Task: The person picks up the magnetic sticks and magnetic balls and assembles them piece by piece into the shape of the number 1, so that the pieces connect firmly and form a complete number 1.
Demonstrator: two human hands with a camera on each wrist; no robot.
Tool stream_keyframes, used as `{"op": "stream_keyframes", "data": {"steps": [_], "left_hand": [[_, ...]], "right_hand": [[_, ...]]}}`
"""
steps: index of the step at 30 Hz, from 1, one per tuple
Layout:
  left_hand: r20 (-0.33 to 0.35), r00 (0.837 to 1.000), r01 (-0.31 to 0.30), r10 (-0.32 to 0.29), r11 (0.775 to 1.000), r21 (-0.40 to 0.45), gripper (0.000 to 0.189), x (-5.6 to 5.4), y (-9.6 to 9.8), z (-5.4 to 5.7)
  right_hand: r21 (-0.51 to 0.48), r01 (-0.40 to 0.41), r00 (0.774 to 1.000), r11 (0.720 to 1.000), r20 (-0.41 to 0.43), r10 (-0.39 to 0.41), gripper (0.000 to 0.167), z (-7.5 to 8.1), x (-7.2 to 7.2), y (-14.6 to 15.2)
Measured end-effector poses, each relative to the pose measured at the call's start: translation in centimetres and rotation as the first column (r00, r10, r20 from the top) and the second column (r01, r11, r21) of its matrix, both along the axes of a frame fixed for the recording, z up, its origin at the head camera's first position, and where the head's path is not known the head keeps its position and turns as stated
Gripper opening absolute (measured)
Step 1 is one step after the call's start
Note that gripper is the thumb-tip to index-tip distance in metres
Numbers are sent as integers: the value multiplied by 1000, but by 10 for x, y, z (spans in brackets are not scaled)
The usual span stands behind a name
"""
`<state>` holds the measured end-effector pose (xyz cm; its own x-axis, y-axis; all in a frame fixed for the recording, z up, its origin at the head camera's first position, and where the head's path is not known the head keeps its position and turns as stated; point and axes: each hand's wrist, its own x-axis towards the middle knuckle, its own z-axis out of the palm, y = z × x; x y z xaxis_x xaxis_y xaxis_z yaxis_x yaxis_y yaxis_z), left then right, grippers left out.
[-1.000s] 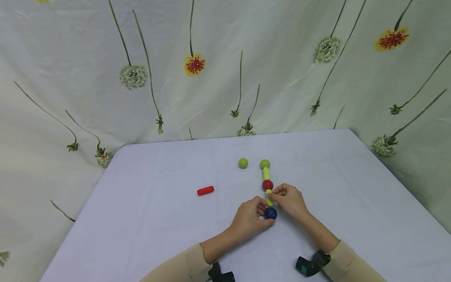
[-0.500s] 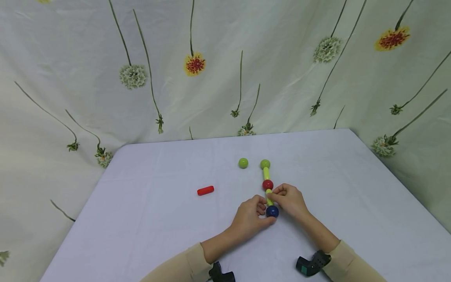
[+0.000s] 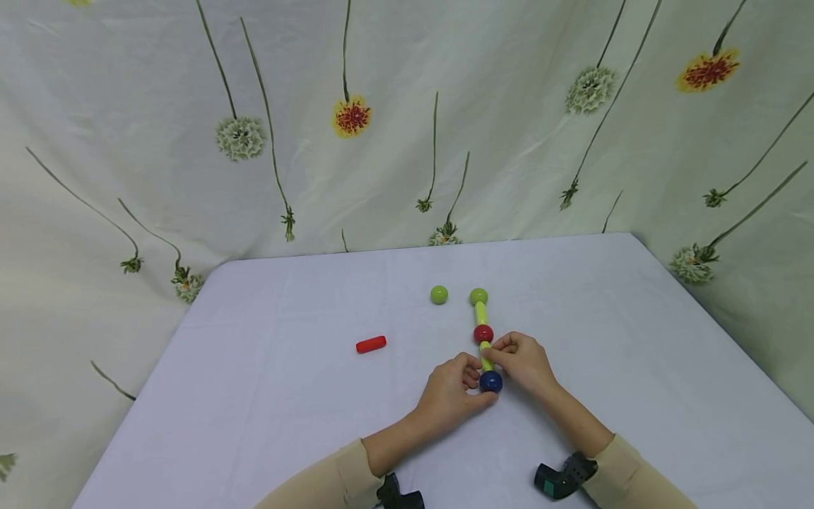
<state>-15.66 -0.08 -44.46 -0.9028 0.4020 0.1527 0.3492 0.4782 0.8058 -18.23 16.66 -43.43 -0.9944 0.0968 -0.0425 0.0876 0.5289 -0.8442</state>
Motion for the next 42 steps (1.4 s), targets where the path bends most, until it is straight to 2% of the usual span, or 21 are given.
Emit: {"op": "stream_keyframes", "data": {"steps": [31, 42], "left_hand": [[11, 1000, 2, -2, 1000, 7, 32, 1, -1, 2], [33, 999, -7, 6, 1000, 6, 32, 2, -5, 2]], "right_hand": [[-68, 9, 1000, 998, 20, -8, 26, 1, 1, 1], [-74, -33, 999, 997, 12, 33, 26, 0, 15, 10]]}}
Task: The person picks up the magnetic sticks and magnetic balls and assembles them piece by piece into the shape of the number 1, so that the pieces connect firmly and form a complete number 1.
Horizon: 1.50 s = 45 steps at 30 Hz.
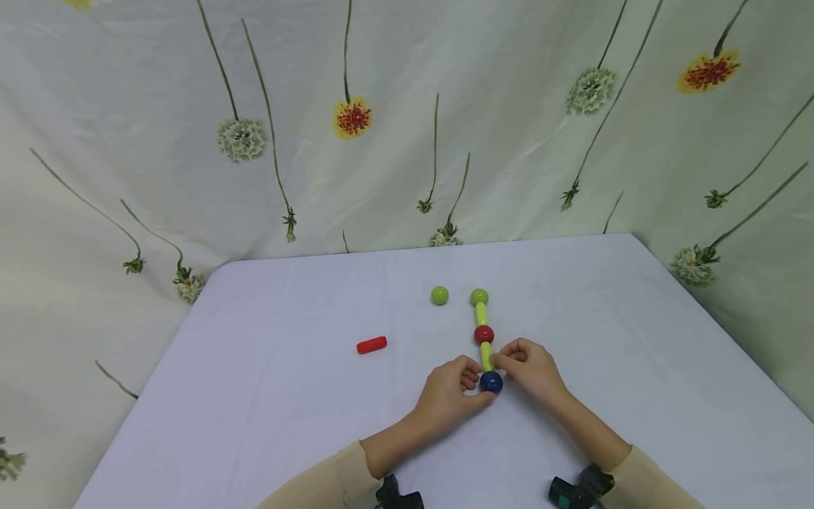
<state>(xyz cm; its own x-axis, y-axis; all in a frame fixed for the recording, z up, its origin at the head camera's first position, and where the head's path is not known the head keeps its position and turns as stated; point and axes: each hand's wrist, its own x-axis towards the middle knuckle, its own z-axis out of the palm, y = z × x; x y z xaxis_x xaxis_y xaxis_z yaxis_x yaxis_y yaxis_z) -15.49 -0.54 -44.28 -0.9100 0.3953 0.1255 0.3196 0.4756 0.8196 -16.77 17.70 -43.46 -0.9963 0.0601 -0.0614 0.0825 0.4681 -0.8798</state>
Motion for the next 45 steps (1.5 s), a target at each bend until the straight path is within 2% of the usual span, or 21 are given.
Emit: {"op": "stream_keyframes", "data": {"steps": [9, 16, 23, 29, 34, 39, 42, 45], "left_hand": [[-13, 999, -33, 33, 999, -13, 33, -4, -13, 0], [-22, 996, -88, 87, 995, -38, 29, -8, -29, 4], [-75, 987, -144, 139, 987, -65, 25, -14, -52, 7], [-144, 970, -207, 195, 976, -71, 24, -20, -76, 15], [-225, 938, -289, 264, 953, -90, 24, -31, -97, 17], [-250, 914, -360, 321, 924, -127, 24, -41, -117, 17], [-240, 912, -376, 333, 913, -161, 25, -46, -126, 16], [-215, 920, -370, 329, 910, -190, 28, -51, -133, 16]], "right_hand": [[-8, -51, 998, 999, -24, 51, 24, 0, 15, 2], [-17, -66, 998, 998, -21, 66, 24, -1, 20, 2], [-62, -81, 997, 995, -21, 80, 24, -2, 23, 0], [-93, -85, 996, 992, -21, 84, 27, -2, 24, 0], [-100, -88, 996, 991, -15, 87, 28, -3, 25, 0], [-101, -90, 996, 991, -7, 90, 29, -3, 24, 0], [-112, -91, 996, 990, 2, 91, 31, -2, 24, 0], [-123, -93, 996, 988, 8, 94, 33, -2, 24, 1]]}}
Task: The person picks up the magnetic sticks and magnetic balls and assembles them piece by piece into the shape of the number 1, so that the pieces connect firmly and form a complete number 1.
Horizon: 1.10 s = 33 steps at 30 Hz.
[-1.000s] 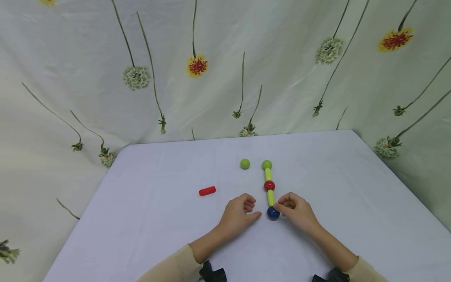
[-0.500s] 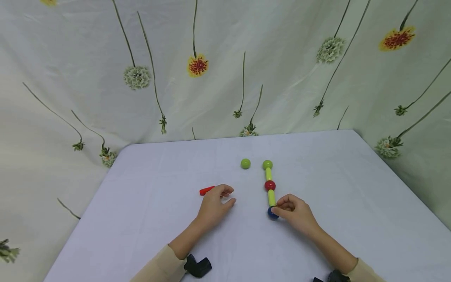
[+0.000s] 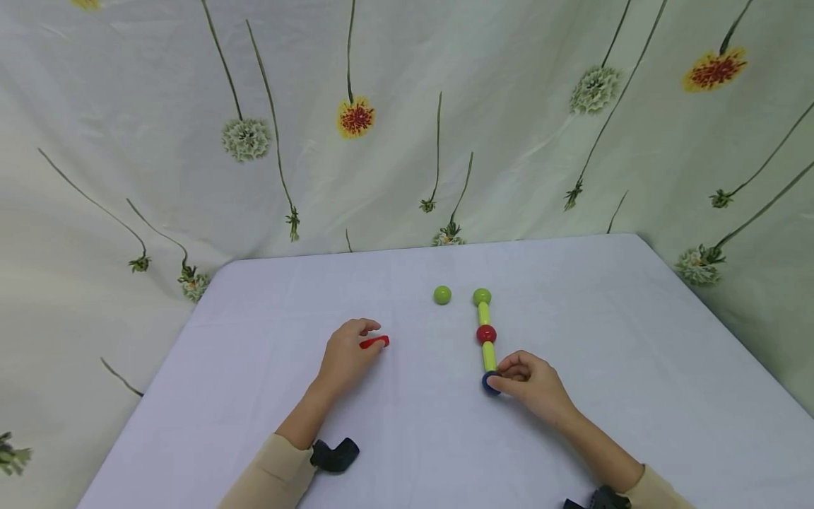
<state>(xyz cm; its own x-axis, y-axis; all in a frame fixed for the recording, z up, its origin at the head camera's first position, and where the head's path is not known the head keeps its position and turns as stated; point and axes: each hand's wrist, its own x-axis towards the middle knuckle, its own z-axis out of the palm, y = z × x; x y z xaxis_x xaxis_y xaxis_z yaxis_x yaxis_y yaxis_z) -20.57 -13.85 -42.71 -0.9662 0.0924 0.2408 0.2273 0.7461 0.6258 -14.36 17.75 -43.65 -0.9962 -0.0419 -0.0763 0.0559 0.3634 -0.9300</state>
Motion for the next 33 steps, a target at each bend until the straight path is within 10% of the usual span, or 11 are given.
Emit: {"op": "stream_keyframes", "data": {"steps": [8, 33], "left_hand": [[78, 997, 23, -21, 999, -31, 33, -4, -9, -3], [22, 997, 75, -73, 994, -86, 25, 0, -1, -5]], "right_hand": [[-6, -17, 1000, 1000, -7, 17, 33, -1, 0, 1], [-8, -6, 1000, 1000, -9, 6, 31, -3, -2, 1]]}}
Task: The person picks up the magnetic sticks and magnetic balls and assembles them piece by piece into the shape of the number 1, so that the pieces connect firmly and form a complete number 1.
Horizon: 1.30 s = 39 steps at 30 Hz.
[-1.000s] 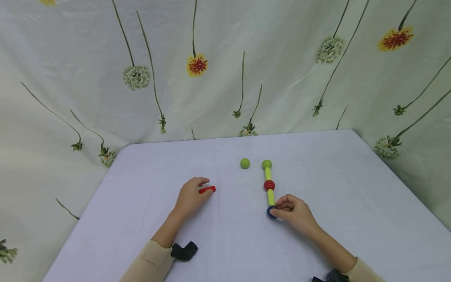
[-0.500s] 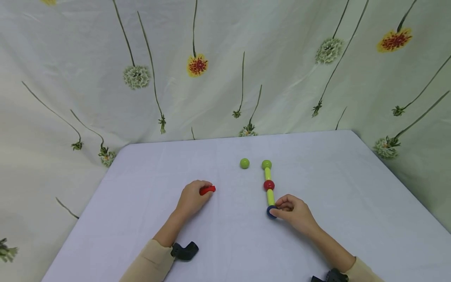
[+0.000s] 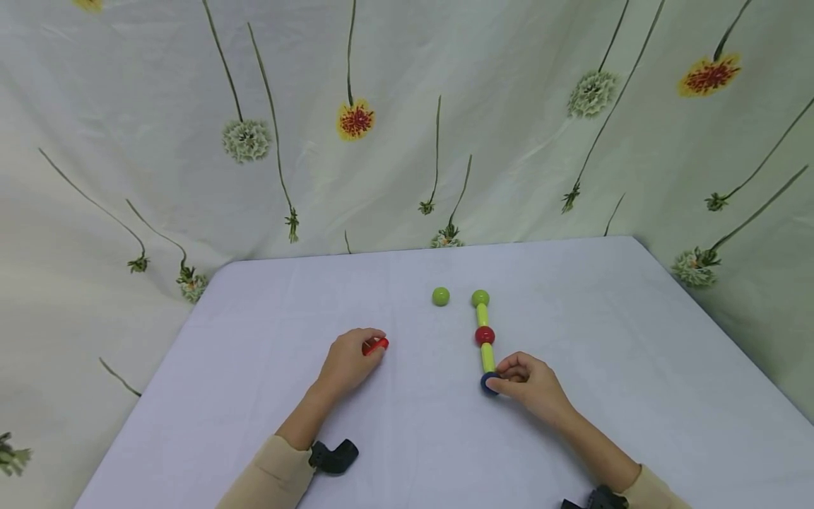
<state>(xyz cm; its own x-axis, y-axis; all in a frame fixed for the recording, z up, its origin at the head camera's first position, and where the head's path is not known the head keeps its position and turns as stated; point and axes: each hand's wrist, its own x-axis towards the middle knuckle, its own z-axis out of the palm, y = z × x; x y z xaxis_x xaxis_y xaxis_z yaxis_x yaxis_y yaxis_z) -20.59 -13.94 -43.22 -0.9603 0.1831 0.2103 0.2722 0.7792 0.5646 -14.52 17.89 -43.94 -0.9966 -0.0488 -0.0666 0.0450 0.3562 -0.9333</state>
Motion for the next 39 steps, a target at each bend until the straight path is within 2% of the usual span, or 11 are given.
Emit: {"op": "stream_keyframes", "data": {"steps": [6, 15, 20, 27, 33, 39], "left_hand": [[35, 999, 23, -24, 999, 30, 28, 3, 6, 3], [112, 991, 59, -76, 988, 144, 24, 7, 15, 2], [130, 984, 93, -118, 978, 185, 22, 10, 22, 4], [172, 976, 94, -135, 969, 229, 23, 13, 29, 2], [206, 958, 137, -198, 951, 276, 22, 19, 38, 0], [275, 933, 131, -230, 933, 336, 21, 26, 50, -1]], "right_hand": [[-8, 0, 1000, 1000, 0, 0, 30, -1, -1, 0], [8, 5, 1000, 1000, -14, -5, 27, 1, -4, -1], [41, 23, 1000, 999, -6, -23, 27, 2, -6, -3], [84, 48, 999, 995, -8, -47, 27, 2, -11, -6], [74, 53, 998, 996, -26, -51, 24, 1, -16, -8], [78, 61, 998, 995, -24, -60, 24, 2, -20, -9]]}}
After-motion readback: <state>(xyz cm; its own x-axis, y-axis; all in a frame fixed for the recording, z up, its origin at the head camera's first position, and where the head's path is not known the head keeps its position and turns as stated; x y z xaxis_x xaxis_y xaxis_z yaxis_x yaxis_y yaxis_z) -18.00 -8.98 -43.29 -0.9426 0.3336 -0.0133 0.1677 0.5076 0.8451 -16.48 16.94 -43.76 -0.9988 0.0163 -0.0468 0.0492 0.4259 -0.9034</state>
